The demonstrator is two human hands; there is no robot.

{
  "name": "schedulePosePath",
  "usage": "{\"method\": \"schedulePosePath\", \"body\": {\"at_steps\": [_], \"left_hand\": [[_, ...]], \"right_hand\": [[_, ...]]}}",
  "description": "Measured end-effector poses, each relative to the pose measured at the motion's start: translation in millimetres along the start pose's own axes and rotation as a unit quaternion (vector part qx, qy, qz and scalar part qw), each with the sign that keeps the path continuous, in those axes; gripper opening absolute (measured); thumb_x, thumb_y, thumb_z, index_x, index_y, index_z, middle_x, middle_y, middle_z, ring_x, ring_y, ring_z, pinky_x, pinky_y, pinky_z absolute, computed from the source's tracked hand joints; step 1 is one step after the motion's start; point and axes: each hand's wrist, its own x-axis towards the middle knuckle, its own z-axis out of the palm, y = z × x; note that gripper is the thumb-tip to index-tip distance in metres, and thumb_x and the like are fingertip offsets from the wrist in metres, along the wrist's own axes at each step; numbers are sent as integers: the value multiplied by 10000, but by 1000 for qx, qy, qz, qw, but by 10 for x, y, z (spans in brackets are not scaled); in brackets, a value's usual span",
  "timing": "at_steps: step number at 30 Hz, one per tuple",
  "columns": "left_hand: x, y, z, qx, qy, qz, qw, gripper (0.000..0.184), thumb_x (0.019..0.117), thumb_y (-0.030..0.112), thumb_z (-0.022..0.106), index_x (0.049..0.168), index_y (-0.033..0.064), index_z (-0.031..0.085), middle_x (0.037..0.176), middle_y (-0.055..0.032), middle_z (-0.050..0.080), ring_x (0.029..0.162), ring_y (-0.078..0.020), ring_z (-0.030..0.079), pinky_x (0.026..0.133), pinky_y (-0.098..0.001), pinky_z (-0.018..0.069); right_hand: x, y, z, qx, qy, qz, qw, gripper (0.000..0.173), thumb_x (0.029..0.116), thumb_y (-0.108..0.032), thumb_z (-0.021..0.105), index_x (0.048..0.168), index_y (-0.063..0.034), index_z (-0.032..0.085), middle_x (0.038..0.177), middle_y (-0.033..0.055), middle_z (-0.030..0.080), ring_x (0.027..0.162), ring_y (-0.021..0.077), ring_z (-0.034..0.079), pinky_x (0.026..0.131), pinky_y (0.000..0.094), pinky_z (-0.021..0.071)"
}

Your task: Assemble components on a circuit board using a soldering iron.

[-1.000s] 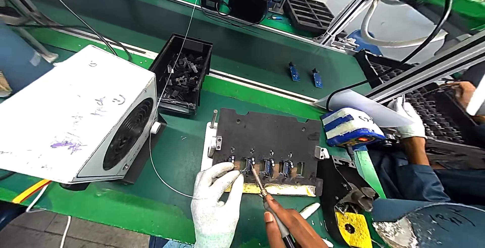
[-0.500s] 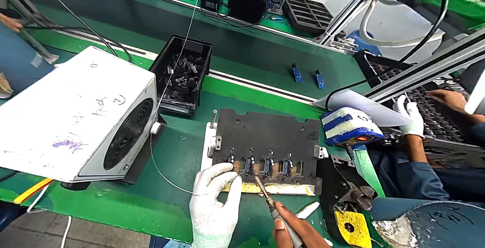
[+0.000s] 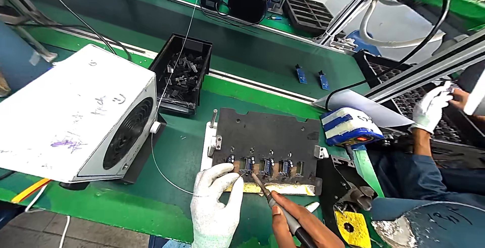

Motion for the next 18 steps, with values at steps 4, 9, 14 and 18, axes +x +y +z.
{"method": "schedulePosePath", "body": {"at_steps": [4, 9, 14, 18], "left_hand": [[-3, -13, 14, 5, 3, 8, 1000, 99, 841, 205, 760, 904, 174, 830, 1104, -8, 735, 1116, -134, 649, 956, -254, 549], [-9, -26, 17, 16, 1, 17, 1000, 97, 851, 212, 750, 899, 181, 828, 1094, 5, 737, 1111, -122, 645, 959, -251, 537], [-10, -26, 17, 17, 0, 17, 1000, 95, 852, 214, 751, 896, 185, 829, 1097, 11, 738, 1110, -119, 643, 961, -251, 532], [-17, -32, 18, 15, 1, 20, 1000, 93, 843, 212, 757, 892, 183, 831, 1091, 10, 737, 1103, -117, 645, 950, -248, 539]], "right_hand": [[-4, -7, -5, -15, -6, -1, 1000, 191, 885, -81, 679, 1007, 5, 798, 768, 46, 725, 665, 38, 652, 612, 167, 551], [4, 0, -14, -14, -9, -1, 1000, 195, 884, -87, 681, 1010, -1, 802, 753, 39, 711, 659, 34, 638, 605, 164, 540], [31, 5, -32, -10, -18, 3, 1000, 196, 891, -89, 674, 1013, -6, 802, 764, 37, 721, 663, 34, 641, 601, 166, 536], [40, -8, -35, -9, -17, 6, 1000, 194, 886, -84, 675, 1006, 1, 802, 765, 41, 722, 664, 33, 642, 604, 161, 539]]}}
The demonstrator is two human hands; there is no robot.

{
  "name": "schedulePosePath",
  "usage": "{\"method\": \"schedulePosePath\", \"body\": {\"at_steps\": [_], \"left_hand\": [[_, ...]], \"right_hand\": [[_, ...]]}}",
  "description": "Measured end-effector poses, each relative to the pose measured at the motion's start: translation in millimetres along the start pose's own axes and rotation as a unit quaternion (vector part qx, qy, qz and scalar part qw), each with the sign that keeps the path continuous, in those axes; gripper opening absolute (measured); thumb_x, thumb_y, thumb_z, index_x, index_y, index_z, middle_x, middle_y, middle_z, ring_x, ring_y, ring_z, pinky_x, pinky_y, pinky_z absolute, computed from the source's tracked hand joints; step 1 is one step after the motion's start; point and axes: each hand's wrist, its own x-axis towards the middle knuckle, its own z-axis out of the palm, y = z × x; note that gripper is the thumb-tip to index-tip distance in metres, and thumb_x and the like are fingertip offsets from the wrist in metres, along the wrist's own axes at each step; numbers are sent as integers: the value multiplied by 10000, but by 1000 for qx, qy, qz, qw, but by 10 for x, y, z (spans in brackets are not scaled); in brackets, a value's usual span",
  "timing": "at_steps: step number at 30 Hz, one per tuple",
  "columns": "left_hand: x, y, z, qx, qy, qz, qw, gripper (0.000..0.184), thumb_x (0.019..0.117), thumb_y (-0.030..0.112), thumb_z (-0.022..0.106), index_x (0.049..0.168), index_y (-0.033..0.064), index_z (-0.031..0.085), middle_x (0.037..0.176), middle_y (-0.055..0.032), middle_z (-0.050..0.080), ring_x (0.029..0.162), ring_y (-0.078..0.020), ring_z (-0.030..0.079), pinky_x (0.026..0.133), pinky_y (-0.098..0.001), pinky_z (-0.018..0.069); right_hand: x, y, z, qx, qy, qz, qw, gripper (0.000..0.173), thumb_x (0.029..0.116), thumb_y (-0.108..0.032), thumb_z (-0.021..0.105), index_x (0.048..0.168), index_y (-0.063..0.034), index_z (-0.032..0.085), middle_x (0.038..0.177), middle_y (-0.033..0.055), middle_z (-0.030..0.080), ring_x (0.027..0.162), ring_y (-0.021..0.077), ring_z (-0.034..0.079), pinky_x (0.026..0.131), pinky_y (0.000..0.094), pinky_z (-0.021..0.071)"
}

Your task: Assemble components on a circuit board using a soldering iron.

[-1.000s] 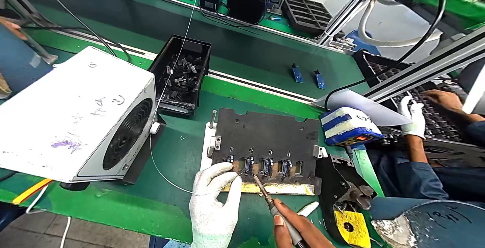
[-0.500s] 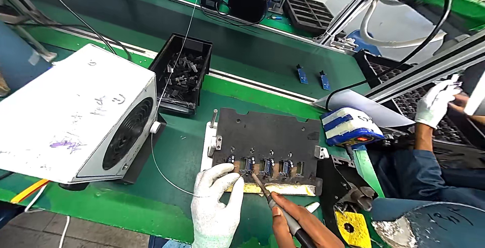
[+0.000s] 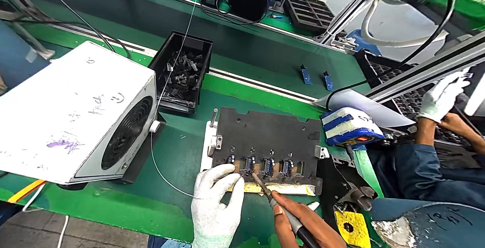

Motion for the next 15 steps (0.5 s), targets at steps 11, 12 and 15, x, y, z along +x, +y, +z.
{"method": "schedulePosePath", "body": {"at_steps": [11, 12, 15], "left_hand": [[-5, -13, -15, -2, -5, 5, 1000, 95, 846, 214, 753, 897, 184, 827, 1091, 18, 741, 1109, -116, 643, 962, -258, 530], [-4, -20, -15, -4, -4, 6, 1000, 96, 849, 216, 751, 899, 183, 825, 1094, 19, 741, 1110, -115, 641, 964, -260, 526], [-5, -29, -16, -6, -3, 5, 1000, 91, 847, 216, 753, 897, 188, 824, 1096, 21, 740, 1105, -117, 643, 960, -263, 529]], "right_hand": [[47, 12, -27, 29, -8, 1, 1000, 184, 887, -58, 676, 1012, 12, 792, 816, 46, 746, 706, 36, 673, 640, 169, 570], [63, 12, -37, 34, -10, 5, 999, 185, 886, -52, 673, 1012, 13, 792, 825, 46, 751, 709, 37, 676, 643, 173, 571], [113, 17, -68, 46, -17, 20, 999, 184, 882, -41, 667, 1006, 10, 792, 841, 43, 761, 695, 40, 679, 619, 186, 571]]}}
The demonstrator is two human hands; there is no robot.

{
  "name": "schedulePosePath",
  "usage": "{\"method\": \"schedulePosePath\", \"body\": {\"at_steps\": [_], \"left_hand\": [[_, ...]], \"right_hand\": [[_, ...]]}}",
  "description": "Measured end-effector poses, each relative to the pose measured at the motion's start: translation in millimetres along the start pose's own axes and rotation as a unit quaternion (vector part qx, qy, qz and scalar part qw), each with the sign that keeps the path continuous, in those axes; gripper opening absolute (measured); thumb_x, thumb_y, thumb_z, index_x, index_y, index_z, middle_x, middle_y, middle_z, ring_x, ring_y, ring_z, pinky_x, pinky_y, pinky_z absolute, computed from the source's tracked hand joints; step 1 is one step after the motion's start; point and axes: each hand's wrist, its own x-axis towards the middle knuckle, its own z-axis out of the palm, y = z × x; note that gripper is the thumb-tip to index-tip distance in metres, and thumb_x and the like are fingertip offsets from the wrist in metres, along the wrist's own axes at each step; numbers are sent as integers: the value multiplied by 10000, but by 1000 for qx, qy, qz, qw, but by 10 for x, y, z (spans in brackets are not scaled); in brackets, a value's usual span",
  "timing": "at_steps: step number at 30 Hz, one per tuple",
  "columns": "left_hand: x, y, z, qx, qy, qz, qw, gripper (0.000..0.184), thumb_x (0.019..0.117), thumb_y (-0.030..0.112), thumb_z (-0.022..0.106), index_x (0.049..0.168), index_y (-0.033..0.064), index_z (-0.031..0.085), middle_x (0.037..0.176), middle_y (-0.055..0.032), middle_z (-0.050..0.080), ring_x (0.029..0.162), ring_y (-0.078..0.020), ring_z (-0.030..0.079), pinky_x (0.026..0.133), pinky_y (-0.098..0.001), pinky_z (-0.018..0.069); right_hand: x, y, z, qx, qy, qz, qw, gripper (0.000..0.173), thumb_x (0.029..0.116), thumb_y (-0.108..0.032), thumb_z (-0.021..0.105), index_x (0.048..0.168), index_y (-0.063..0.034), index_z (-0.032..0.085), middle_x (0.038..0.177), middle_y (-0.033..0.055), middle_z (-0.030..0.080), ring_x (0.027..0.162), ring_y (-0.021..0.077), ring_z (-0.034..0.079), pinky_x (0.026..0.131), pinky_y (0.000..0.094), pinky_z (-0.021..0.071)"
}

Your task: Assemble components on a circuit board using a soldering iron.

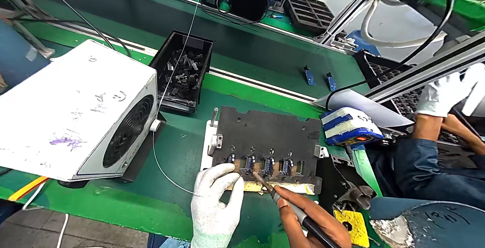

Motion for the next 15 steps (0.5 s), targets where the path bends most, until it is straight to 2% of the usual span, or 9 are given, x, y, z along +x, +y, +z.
{"method": "schedulePosePath", "body": {"at_steps": [5, 8, 15], "left_hand": [[6, 11, -13, 1, -5, -4, 1000, 93, 850, 215, 750, 902, 187, 822, 1103, 23, 737, 1106, -118, 642, 955, -262, 533], [11, 13, -14, 5, -6, -5, 1000, 98, 848, 216, 746, 901, 185, 823, 1101, 26, 739, 1105, -116, 642, 956, -257, 530], [6, 11, -12, 8, -4, -5, 1000, 88, 849, 217, 752, 895, 189, 823, 1099, 23, 740, 1108, -111, 644, 953, -257, 538]], "right_hand": [[84, -13, -55, 17, -17, 27, 999, 192, 875, -13, 659, 1012, 2, 793, 855, 45, 765, 641, 51, 660, 549, 202, 550], [121, -8, -75, 24, -25, 30, 999, 195, 877, -6, 650, 1007, -4, 796, 868, 42, 771, 653, 58, 674, 572, 210, 571], [137, -7, -97, 34, -34, 45, 998, 201, 886, -4, 645, 1019, -8, 796, 869, 44, 769, 615, 63, 657, 536, 218, 557]]}}
